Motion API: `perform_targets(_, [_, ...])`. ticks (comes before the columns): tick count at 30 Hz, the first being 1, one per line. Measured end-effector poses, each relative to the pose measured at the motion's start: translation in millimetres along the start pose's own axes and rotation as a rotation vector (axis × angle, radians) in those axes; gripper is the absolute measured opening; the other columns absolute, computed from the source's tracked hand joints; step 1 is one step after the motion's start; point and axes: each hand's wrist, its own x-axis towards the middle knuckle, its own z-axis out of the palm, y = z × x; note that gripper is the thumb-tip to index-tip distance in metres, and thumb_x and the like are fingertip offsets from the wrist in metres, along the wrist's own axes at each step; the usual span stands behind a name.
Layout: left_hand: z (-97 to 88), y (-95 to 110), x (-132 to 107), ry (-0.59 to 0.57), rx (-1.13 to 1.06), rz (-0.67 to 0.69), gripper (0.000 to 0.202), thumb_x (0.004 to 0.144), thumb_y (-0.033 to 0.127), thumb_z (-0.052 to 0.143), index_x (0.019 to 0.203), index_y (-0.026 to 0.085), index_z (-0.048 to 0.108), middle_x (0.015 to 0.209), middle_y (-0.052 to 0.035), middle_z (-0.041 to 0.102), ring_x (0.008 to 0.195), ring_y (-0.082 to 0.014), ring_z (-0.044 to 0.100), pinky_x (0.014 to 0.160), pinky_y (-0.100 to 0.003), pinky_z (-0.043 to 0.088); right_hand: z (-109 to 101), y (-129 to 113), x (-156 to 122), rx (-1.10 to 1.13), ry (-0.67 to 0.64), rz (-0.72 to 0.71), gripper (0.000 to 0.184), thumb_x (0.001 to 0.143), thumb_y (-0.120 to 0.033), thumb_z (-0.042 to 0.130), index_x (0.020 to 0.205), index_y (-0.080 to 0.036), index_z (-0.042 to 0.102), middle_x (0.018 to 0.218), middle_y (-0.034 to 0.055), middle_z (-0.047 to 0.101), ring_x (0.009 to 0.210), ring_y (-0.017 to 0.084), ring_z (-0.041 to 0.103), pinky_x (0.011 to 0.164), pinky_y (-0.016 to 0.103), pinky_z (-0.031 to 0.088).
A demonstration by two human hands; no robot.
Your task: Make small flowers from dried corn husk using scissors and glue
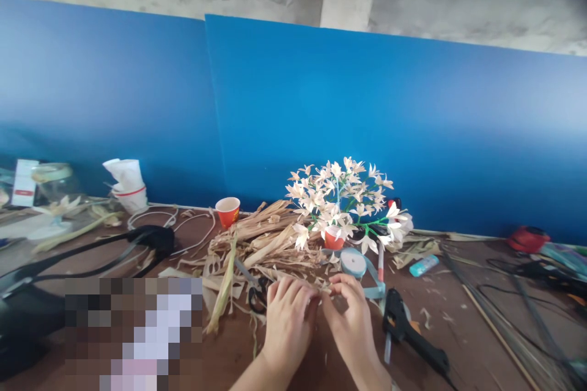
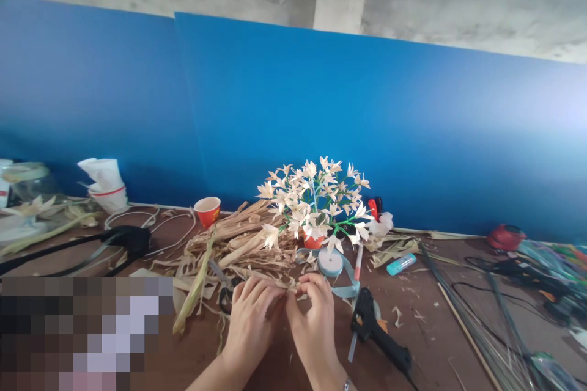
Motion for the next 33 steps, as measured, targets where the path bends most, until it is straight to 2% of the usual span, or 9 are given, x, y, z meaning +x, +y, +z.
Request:
perform_targets(9, [-3.1,3,1,-0.021,0.045,0.021,0.010,0.078,0.014,0.055,0.079,0.022,0.060,0.082,-0.0004,0.065,0.080,-0.0191,0.052,0.077,-0.034,0.030,0,1,2,0.055,-0.029,0.071,0.014,0.073,-0.018,0.057,0.061,-0.018,0.050,0.081,0.0055,0.058,0.081,0.020,0.056,0.074,0.033,0.046])
perform_targets(19, [-3.3,2,1,0.033,0.047,0.080,0.010,0.080,0.017,0.053,0.078,0.021,0.062,0.079,-0.0005,0.067,0.079,-0.0176,0.054,0.077,-0.033,0.031,-2,-3,2,0.035,0.002,0.011,0.014,0.073,-0.020,0.058,0.061,-0.019,0.051,0.080,0.0052,0.058,0.079,0.021,0.055,0.073,0.033,0.046])
perform_targets(23, [-3.3,0,1,0.045,0.006,0.058,0.013,0.081,0.017,0.051,0.078,0.021,0.063,0.078,-0.0018,0.067,0.079,-0.0181,0.055,0.077,-0.033,0.032,-2,-3,2,0.041,-0.007,-0.025,0.010,0.075,-0.021,0.057,0.066,-0.019,0.053,0.084,0.0064,0.056,0.083,0.021,0.054,0.075,0.035,0.046])
perform_targets(28, [3.1,-10,3,0.048,-0.126,-0.094,0.011,0.079,0.021,0.055,0.072,0.020,0.063,0.072,-0.0026,0.066,0.074,-0.0189,0.055,0.072,-0.034,0.035,-5,-3,0,0.164,-0.010,-0.031,0.003,0.082,-0.020,0.049,0.081,-0.019,0.052,0.090,0.0067,0.053,0.091,0.020,0.052,0.083,0.037,0.044])
perform_targets(33, [11.1,-20,4,0.017,-0.602,-0.434,0.020,0.072,0.034,0.062,0.065,0.016,0.063,0.066,-0.0024,0.062,0.066,-0.0164,0.054,0.064,-0.028,0.041,-7,-2,-3,0.253,-0.001,0.031,0.009,0.086,-0.023,0.043,0.090,-0.019,0.051,0.092,0.0064,0.054,0.090,0.020,0.052,0.080,0.035,0.045])
